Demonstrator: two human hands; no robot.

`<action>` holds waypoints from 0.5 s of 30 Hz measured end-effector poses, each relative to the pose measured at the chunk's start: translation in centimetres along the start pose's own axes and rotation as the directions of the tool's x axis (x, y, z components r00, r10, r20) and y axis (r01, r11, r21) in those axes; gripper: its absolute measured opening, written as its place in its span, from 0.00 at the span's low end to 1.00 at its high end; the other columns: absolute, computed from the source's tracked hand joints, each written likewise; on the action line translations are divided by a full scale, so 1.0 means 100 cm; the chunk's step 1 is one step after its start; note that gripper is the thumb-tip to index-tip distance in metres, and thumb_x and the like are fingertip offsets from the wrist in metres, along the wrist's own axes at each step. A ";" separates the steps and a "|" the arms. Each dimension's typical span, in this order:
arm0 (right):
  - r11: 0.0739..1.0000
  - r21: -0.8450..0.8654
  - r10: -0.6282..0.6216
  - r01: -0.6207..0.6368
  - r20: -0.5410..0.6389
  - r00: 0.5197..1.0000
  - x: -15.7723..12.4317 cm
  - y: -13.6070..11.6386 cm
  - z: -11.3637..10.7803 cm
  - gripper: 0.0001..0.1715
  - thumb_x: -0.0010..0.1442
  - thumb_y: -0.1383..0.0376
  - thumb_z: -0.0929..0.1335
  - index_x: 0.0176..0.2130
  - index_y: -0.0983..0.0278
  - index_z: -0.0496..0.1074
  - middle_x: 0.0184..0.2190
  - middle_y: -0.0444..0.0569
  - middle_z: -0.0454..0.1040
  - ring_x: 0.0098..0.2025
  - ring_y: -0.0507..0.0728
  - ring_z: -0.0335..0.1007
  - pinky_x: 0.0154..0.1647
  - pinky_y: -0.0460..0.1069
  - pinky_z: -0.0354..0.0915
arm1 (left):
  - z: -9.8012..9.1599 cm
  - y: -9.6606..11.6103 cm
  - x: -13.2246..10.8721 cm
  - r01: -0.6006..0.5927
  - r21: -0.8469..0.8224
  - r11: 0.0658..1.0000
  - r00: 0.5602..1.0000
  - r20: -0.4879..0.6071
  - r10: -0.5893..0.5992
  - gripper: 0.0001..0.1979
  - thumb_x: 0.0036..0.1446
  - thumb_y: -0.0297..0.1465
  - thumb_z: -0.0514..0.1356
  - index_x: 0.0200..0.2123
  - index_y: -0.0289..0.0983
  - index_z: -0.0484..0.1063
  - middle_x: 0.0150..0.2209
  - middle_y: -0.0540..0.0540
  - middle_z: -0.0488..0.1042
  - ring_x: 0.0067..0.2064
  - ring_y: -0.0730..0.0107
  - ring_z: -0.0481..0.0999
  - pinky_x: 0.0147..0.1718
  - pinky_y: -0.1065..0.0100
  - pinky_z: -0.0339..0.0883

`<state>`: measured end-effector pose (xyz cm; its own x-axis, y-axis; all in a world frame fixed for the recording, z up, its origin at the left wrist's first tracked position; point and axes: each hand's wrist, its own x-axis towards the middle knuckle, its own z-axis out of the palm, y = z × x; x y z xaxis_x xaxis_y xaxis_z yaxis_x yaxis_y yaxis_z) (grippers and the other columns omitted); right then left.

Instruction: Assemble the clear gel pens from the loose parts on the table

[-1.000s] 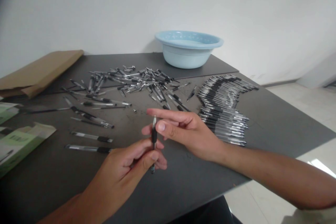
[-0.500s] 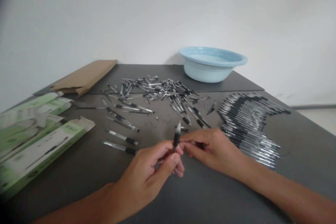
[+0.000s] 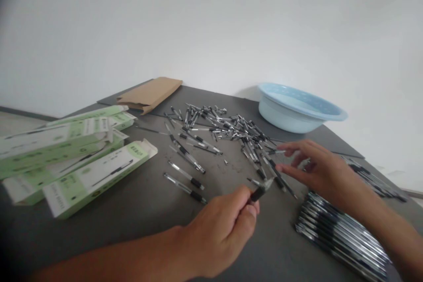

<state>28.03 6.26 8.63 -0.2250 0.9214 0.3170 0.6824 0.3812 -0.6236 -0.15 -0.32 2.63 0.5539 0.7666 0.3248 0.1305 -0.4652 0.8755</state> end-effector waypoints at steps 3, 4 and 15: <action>0.915 -0.390 -0.030 0.108 0.203 0.979 0.046 -0.011 0.002 0.30 0.62 0.46 0.74 0.59 0.55 0.80 0.38 0.51 0.85 0.25 0.56 0.74 0.29 0.52 0.70 | -0.001 0.003 -0.001 -0.032 -0.016 0.999 0.999 -0.006 0.032 0.08 0.72 0.33 0.49 0.38 0.41 0.63 0.31 0.47 0.75 0.31 0.66 0.75 0.29 0.66 0.63; 0.879 -0.448 -0.055 0.167 0.251 0.966 0.063 -0.015 0.006 0.27 0.63 0.45 0.73 0.55 0.55 0.83 0.37 0.50 0.86 0.25 0.56 0.75 0.29 0.52 0.70 | -0.002 0.004 -0.002 -0.034 -0.031 0.999 0.999 -0.014 0.034 0.09 0.72 0.33 0.49 0.36 0.41 0.62 0.29 0.49 0.72 0.29 0.67 0.73 0.28 0.66 0.60; 0.696 -0.609 0.003 0.381 0.532 0.846 0.162 0.003 0.088 0.13 0.68 0.61 0.71 0.48 0.57 0.85 0.45 0.49 0.87 0.46 0.62 0.83 0.49 0.53 0.74 | -0.002 0.003 -0.002 -0.039 -0.124 0.992 0.996 -0.088 0.028 0.11 0.76 0.39 0.51 0.41 0.41 0.64 0.28 0.54 0.67 0.29 0.72 0.70 0.27 0.68 0.54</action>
<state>18.50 22.02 7.30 -0.5588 0.8214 -0.1138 0.8127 0.5698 0.1217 -0.40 -0.52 2.90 0.4830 0.7890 0.3798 0.0059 -0.4366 0.8996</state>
